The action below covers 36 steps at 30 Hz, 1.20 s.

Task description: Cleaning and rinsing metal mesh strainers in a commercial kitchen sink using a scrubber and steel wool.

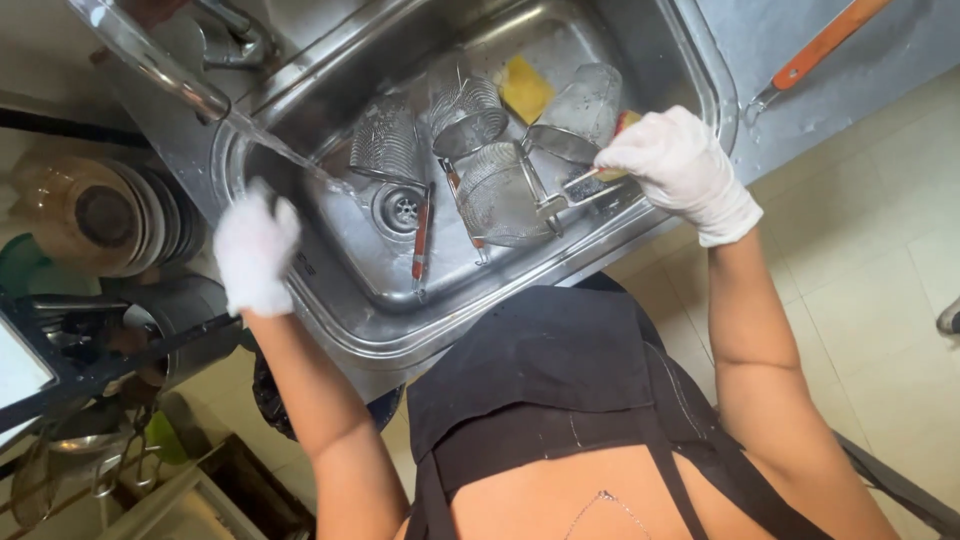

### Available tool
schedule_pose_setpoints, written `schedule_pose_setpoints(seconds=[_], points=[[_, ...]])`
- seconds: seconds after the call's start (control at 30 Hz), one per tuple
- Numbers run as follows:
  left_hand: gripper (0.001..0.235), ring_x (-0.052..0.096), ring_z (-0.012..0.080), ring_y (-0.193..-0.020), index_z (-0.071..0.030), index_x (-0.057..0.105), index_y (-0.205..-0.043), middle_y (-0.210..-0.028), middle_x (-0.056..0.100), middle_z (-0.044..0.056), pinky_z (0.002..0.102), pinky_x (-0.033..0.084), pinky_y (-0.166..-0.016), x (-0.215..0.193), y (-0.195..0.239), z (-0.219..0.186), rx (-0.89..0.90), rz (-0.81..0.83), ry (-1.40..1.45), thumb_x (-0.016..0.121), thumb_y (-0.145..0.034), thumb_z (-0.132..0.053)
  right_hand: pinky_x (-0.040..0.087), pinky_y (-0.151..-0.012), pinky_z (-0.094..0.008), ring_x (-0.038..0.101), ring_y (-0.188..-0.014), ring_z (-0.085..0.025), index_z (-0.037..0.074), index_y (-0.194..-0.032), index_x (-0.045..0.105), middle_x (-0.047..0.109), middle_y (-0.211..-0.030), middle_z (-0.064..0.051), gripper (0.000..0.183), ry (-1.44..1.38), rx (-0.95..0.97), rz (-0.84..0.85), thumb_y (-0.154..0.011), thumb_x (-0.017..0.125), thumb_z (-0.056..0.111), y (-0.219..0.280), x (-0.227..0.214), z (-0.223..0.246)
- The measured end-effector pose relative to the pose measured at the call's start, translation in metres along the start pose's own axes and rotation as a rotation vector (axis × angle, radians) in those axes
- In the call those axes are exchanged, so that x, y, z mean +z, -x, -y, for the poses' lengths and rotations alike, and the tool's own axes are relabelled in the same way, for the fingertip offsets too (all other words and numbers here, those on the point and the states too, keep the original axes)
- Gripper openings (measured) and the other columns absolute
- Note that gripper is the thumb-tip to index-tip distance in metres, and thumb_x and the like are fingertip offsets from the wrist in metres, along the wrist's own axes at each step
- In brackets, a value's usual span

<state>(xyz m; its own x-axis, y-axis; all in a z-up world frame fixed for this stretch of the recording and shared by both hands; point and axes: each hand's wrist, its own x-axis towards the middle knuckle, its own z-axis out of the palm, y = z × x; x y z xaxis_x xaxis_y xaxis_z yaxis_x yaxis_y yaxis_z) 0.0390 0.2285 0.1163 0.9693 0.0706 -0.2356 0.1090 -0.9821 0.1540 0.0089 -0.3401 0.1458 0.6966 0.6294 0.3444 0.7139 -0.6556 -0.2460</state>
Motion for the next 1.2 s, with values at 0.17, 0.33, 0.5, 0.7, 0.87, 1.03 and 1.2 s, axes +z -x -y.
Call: schedule_pose_setpoints(seconds=[0.17,0.33,0.5,0.7,0.87,1.03,1.2], points=[[0.061,0.070,0.0314,-0.135,-0.017,0.069,-0.152,-0.147,0.075,0.012,0.048,0.051,-0.115,-0.043,0.089,-0.113,0.259,0.544,0.198,0.050,-0.108,-0.055,0.050,-0.076,-0.043,0.072,-0.089,-0.025,0.023,-0.116,0.080,0.082,-0.108,0.006,0.026,0.020,-0.099,0.073,-0.105,0.072,0.001,-0.043,0.002,0.001],[0.094,0.042,0.0466,-0.163,-0.002,0.037,-0.170,-0.171,0.051,0.025,0.063,0.031,-0.136,0.011,0.075,-0.179,0.782,-0.002,0.425,0.083,-0.103,-0.050,0.049,-0.079,-0.043,0.070,-0.089,-0.026,0.023,-0.118,0.080,0.081,-0.112,0.003,0.021,-0.053,-0.261,0.109,-0.106,0.068,0.009,-0.084,0.017,0.012],[0.037,0.069,0.0215,-0.103,-0.020,0.063,-0.074,-0.093,0.078,-0.006,0.061,0.031,-0.127,0.069,0.052,-0.188,0.817,-0.023,0.273,0.071,-0.092,-0.052,0.051,-0.077,-0.043,0.067,-0.081,-0.029,0.017,-0.118,0.081,0.079,-0.104,-0.004,0.049,-0.138,-0.349,0.000,-0.087,0.062,-0.016,-0.114,0.028,0.022],[0.037,0.056,0.0223,-0.079,-0.021,0.053,-0.067,-0.066,0.061,-0.006,0.043,0.042,-0.100,0.087,0.051,-0.167,0.598,-0.063,0.623,0.076,-0.094,-0.030,0.056,-0.112,-0.045,0.070,-0.122,-0.031,0.000,-0.131,0.077,0.073,-0.127,-0.017,0.017,-0.542,0.291,-0.340,-0.121,0.075,0.014,-0.071,0.044,-0.007],[0.022,0.061,0.0189,-0.098,-0.034,0.086,-0.098,-0.085,0.073,-0.007,0.041,0.036,-0.113,0.135,0.049,-0.140,0.460,-0.021,0.685,0.086,-0.091,-0.055,0.059,-0.094,-0.042,0.074,-0.107,-0.029,0.015,-0.119,0.076,0.077,-0.126,-0.011,0.035,-0.354,0.876,0.929,-0.103,0.064,0.045,-0.046,0.105,-0.013],[0.038,0.070,0.0191,-0.114,-0.039,0.087,-0.106,-0.102,0.083,-0.005,0.049,0.025,-0.134,0.134,0.054,-0.140,0.442,0.163,0.882,0.094,-0.081,-0.066,0.064,-0.108,-0.056,0.077,-0.130,-0.041,0.005,-0.139,0.081,0.077,-0.144,-0.025,0.063,-0.019,0.611,1.236,-0.092,0.077,0.046,-0.007,0.215,-0.033],[0.028,0.075,0.0372,-0.103,-0.013,0.086,-0.106,-0.099,0.080,0.020,0.053,0.038,-0.130,0.103,0.070,-0.158,0.363,0.087,0.977,0.092,-0.097,-0.040,0.067,-0.080,-0.066,0.081,-0.106,-0.049,0.012,-0.141,0.078,0.065,-0.140,-0.026,0.070,0.199,0.458,1.149,-0.074,0.092,0.029,0.030,0.274,-0.051]])
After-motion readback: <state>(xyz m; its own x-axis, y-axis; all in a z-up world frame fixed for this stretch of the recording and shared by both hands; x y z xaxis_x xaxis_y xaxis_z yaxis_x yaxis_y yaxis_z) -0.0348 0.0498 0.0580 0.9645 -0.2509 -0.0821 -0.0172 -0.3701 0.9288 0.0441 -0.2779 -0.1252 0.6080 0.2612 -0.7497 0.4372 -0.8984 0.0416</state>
